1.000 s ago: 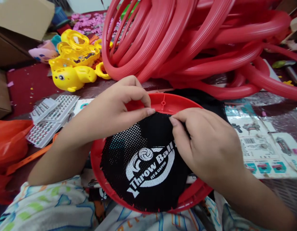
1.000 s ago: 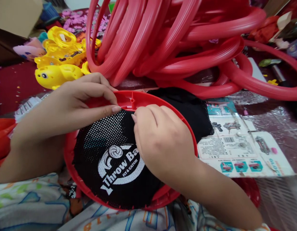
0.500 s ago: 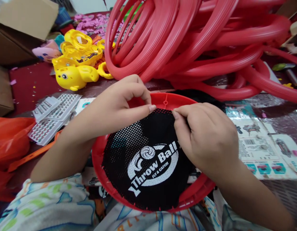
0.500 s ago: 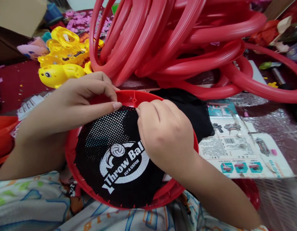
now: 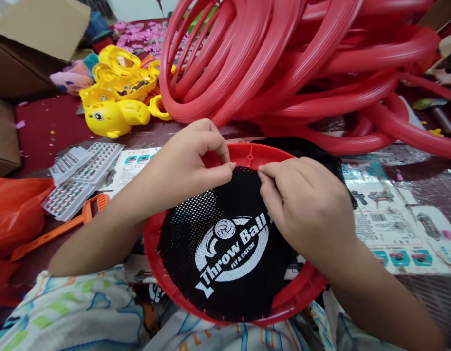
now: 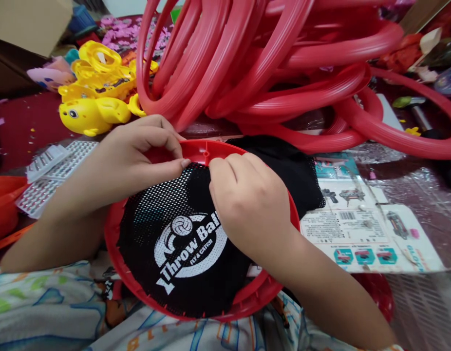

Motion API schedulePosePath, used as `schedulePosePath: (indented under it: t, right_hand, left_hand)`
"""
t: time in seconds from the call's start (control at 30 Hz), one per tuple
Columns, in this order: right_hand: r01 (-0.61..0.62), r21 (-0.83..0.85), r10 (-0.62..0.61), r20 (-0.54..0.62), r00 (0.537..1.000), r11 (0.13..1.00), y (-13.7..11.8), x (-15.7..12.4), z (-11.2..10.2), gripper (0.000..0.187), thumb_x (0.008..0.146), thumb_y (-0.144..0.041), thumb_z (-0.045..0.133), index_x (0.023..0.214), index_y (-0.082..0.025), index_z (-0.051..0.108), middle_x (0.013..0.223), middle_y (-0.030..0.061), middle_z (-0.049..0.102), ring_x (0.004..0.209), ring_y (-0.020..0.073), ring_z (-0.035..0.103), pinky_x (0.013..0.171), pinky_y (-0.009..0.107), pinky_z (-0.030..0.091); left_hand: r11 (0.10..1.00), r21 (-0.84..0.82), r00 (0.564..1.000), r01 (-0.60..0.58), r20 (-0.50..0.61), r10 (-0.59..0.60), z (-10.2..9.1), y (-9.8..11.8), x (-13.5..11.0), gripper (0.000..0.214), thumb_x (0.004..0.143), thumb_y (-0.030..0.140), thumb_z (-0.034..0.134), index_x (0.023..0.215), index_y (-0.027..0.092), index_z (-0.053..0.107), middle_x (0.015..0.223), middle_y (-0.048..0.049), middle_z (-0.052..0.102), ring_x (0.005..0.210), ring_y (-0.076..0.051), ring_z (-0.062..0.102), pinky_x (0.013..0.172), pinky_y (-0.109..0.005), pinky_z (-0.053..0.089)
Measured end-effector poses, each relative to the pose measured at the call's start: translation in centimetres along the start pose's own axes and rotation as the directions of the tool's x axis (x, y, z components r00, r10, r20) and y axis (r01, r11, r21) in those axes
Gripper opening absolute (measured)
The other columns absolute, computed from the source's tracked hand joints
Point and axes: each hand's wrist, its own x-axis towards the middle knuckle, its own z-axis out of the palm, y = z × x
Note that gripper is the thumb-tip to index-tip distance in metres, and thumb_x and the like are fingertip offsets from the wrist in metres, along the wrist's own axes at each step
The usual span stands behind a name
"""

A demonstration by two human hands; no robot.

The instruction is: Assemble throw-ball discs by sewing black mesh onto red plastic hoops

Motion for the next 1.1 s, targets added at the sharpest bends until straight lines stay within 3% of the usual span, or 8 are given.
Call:
schedulePosePath:
  t: [0.13, 0.3, 0.47, 0.57, 0.67, 0.8, 1.1]
  right_hand:
    - [0.144, -0.019, -0.144, 0.002, 0.990, 0.989, 0.1, 0.1, -0.2, 0.023, 0.094, -0.017, 0.051, 0.107, -0.016, 0.071, 0.069, 0.0032, 0.061, 0.067, 0.0184, 0.050, 0.059, 0.032, 0.039]
    - [0.168, -0.046, -0.167, 0.030, 0.985, 0.985, 0.2, 0.2, -0.1, 0.023, 0.094, -0.017, 0.051, 0.101, -0.012, 0.073, 0.069, 0.0047, 0.060, 0.066, 0.0198, 0.049, 0.058, 0.034, 0.038]
    - [0.167, -0.027, -0.165, 0.054, 0.985, 0.986, 0.3, 0.2, 0.0, 0.025, 0.093, -0.015, 0.049, 0.103, -0.011, 0.072, 0.071, 0.0054, 0.062, 0.067, 0.0209, 0.052, 0.061, 0.035, 0.043]
    - [0.099, 0.042, -0.101, 0.043, 0.994, 0.994, 0.6, 0.0, -0.2, 0.031, 0.094, -0.015, 0.049, 0.120, -0.010, 0.065, 0.077, 0.0059, 0.067, 0.073, 0.0207, 0.059, 0.069, 0.034, 0.049]
    - [-0.047, 0.137, 0.042, 0.039, 0.998, 0.989, 1.1, -0.1, -0.7, 0.037, 0.093, -0.020, 0.055, 0.129, -0.012, 0.059, 0.086, 0.0064, 0.072, 0.078, 0.0200, 0.065, 0.074, 0.034, 0.053]
    - [-0.176, 0.279, 0.160, 0.081, 0.984, 0.944, 1.5, 0.0, -1.2, 0.037, 0.091, -0.021, 0.058, 0.128, -0.016, 0.060, 0.094, 0.0060, 0.074, 0.084, 0.0205, 0.070, 0.072, 0.033, 0.056]
    - [-0.281, 0.321, 0.270, 0.079, 0.960, 0.904, 1.2, -0.1, -1.7, 0.035, 0.091, -0.022, 0.061, 0.126, -0.022, 0.063, 0.085, 0.0010, 0.073, 0.071, 0.0147, 0.066, 0.067, 0.027, 0.052]
  left_hand:
    - [1.000, -0.022, 1.000, -0.021, 0.010, 0.021, 0.0, 0.0, 0.0, 0.010, 0.077, 0.016, 0.062, 0.068, 0.020, 0.062, 0.080, -0.0028, 0.058, 0.089, -0.018, 0.060, 0.077, -0.030, 0.047]
    - [1.000, -0.018, 1.000, -0.010, 0.018, 0.010, -0.2, -0.4, 0.3, 0.010, 0.078, 0.021, 0.063, 0.069, 0.017, 0.063, 0.080, -0.0022, 0.059, 0.079, -0.015, 0.058, 0.074, -0.028, 0.047]
    - [0.981, -0.160, 0.983, 0.108, 0.167, -0.080, -0.9, -1.0, 0.9, 0.013, 0.082, 0.028, 0.064, 0.080, 0.016, 0.068, 0.084, -0.0031, 0.066, 0.077, -0.014, 0.060, 0.072, -0.026, 0.050]
    - [0.921, -0.309, 0.958, 0.236, 0.231, -0.168, -1.1, -1.1, 1.1, 0.015, 0.084, 0.028, 0.062, 0.089, 0.016, 0.070, 0.087, -0.0039, 0.072, 0.078, -0.015, 0.066, 0.066, -0.024, 0.054]
    - [0.882, -0.378, 0.952, 0.282, 0.225, -0.208, -1.1, -1.2, 1.2, 0.015, 0.083, 0.025, 0.062, 0.092, 0.018, 0.072, 0.091, -0.0034, 0.074, 0.081, -0.015, 0.069, 0.069, -0.024, 0.057]
    - [0.874, -0.404, 0.954, 0.269, 0.240, -0.182, -1.3, -1.6, 1.1, 0.014, 0.075, 0.022, 0.069, 0.089, 0.021, 0.073, 0.083, -0.0002, 0.073, 0.076, -0.014, 0.069, 0.065, -0.022, 0.057]
    - [0.892, -0.394, 0.956, 0.221, 0.267, -0.119, -1.5, -2.4, 1.1, 0.007, 0.076, 0.022, 0.069, 0.079, 0.021, 0.076, 0.078, 0.0006, 0.072, 0.072, -0.012, 0.067, 0.064, -0.019, 0.056]
